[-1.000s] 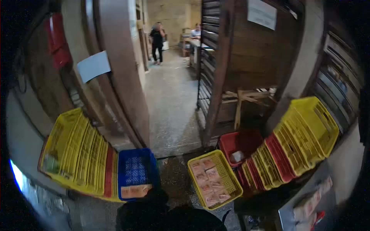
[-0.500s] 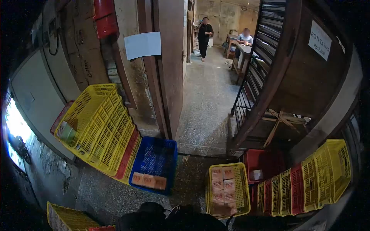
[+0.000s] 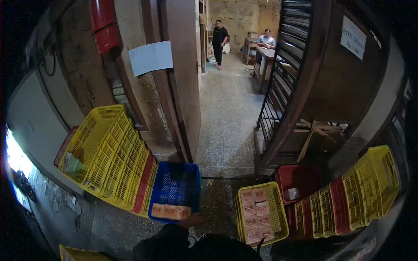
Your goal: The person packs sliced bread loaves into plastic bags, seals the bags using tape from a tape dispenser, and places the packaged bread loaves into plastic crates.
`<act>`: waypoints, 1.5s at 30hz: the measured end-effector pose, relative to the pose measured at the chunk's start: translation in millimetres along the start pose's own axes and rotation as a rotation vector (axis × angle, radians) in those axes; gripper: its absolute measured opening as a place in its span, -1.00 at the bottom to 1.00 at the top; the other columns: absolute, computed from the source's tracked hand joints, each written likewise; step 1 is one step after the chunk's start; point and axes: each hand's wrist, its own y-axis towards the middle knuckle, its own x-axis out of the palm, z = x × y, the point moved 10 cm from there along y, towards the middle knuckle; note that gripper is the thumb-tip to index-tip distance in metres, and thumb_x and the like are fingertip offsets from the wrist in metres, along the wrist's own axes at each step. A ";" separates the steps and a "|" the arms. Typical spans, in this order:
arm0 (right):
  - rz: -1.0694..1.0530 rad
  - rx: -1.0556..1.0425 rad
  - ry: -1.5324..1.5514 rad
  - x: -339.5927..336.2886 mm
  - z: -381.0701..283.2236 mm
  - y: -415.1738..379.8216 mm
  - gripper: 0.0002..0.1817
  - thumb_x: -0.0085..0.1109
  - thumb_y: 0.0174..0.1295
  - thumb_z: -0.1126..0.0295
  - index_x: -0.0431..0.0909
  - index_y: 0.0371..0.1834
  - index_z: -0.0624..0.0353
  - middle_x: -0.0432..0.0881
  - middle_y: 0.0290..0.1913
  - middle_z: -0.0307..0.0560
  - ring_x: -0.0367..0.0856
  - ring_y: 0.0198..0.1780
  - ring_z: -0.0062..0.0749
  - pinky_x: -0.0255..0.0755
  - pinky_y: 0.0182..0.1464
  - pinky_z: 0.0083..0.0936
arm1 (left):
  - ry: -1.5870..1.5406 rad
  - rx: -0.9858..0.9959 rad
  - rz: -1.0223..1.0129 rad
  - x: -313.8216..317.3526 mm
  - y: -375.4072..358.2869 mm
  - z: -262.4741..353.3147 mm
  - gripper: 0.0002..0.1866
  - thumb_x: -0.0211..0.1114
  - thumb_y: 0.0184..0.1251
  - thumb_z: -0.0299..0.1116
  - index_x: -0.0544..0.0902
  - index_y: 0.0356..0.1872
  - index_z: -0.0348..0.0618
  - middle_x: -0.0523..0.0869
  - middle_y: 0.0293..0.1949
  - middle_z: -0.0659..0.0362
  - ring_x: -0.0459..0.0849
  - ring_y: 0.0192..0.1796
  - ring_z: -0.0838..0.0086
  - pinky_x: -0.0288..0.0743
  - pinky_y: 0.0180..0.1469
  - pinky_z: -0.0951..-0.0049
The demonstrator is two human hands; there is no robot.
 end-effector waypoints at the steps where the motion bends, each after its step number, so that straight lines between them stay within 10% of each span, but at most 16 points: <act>1: 0.013 0.016 0.014 -3.1 22.2 -8.6 -0.16 0.04 0.37 -0.31 0.39 0.44 0.18 0.49 0.34 0.25 0.58 0.21 0.07 0.40 0.32 -0.08 | 0.034 -0.005 -0.027 3.7 1.9 -8.3 -0.58 0.25 0.50 -0.21 0.54 0.24 -0.25 0.62 0.10 0.06 0.55 0.17 0.36 0.37 0.29 0.41; 6: 0.075 0.158 -0.041 32.3 196.5 -114.9 -0.16 0.04 0.36 -0.31 0.39 0.45 0.18 0.47 0.38 0.27 0.57 0.26 0.08 0.39 0.35 -0.08 | 0.135 -0.012 -0.216 15.8 36.4 2.5 -0.62 0.23 0.53 -0.24 0.56 0.21 -0.25 0.64 0.07 0.09 0.57 0.13 0.39 0.38 0.27 0.42; 17: 0.879 -0.076 0.757 -175.8 166.5 -285.5 -0.40 0.28 0.39 0.10 0.46 0.35 0.27 0.66 0.18 0.11 0.69 0.09 -0.27 0.53 0.17 -0.39 | 0.122 0.376 -0.491 159.7 66.6 269.7 -0.70 0.18 0.58 -0.29 0.61 0.15 -0.26 0.69 0.00 0.14 0.61 0.06 0.45 0.42 0.22 0.45; 21: 1.288 -0.136 1.134 -230.0 256.7 -282.1 -0.36 0.26 0.39 0.01 0.46 0.33 0.28 0.63 0.15 0.10 0.64 0.12 -0.27 0.59 0.07 -0.38 | -0.034 0.781 -0.843 234.8 7.4 380.8 -0.72 0.16 0.60 -0.30 0.63 0.13 -0.26 0.70 -0.02 0.16 0.63 0.03 0.48 0.44 0.20 0.46; 27: 1.553 -0.025 1.141 -284.8 284.5 -279.1 -0.34 0.24 0.41 0.03 0.39 0.38 0.30 0.60 0.17 0.13 0.61 0.12 -0.23 0.50 0.15 -0.40 | 0.451 0.857 -1.166 386.6 -172.7 556.1 -0.69 0.20 0.57 -0.26 0.64 0.12 -0.25 0.73 0.01 0.13 0.64 0.10 0.46 0.46 0.19 0.44; 33: 1.286 -0.116 1.002 -270.0 165.7 -190.2 -0.19 0.37 0.28 -0.02 0.37 0.37 0.43 0.58 0.23 0.19 0.59 0.22 -0.23 0.44 0.26 -0.38 | 0.399 0.977 -1.031 405.5 -84.5 599.3 -0.58 0.29 0.49 -0.18 0.57 0.24 -0.19 0.68 0.07 0.04 0.61 0.17 0.34 0.47 0.18 0.38; 38: 0.997 -0.235 1.125 -271.9 138.9 -192.5 -0.14 0.55 0.10 0.34 0.27 0.43 0.38 0.55 0.24 0.12 0.57 0.24 -0.25 0.46 0.29 -0.34 | 0.411 0.897 -0.886 409.7 -79.1 631.9 -0.48 0.35 0.43 -0.11 0.53 0.30 -0.14 0.63 0.14 -0.04 0.58 0.20 0.26 0.47 0.18 0.34; 45: 0.639 -0.226 0.799 -202.6 97.7 -203.7 -0.09 0.60 0.05 0.35 0.20 0.43 0.14 0.33 0.41 0.23 0.44 0.38 -0.04 0.24 0.50 -0.09 | 0.357 0.588 -1.340 392.3 -140.9 583.5 -0.36 0.27 0.53 -0.23 0.24 0.50 -0.18 0.41 0.37 0.13 0.33 0.46 0.35 0.28 0.47 0.29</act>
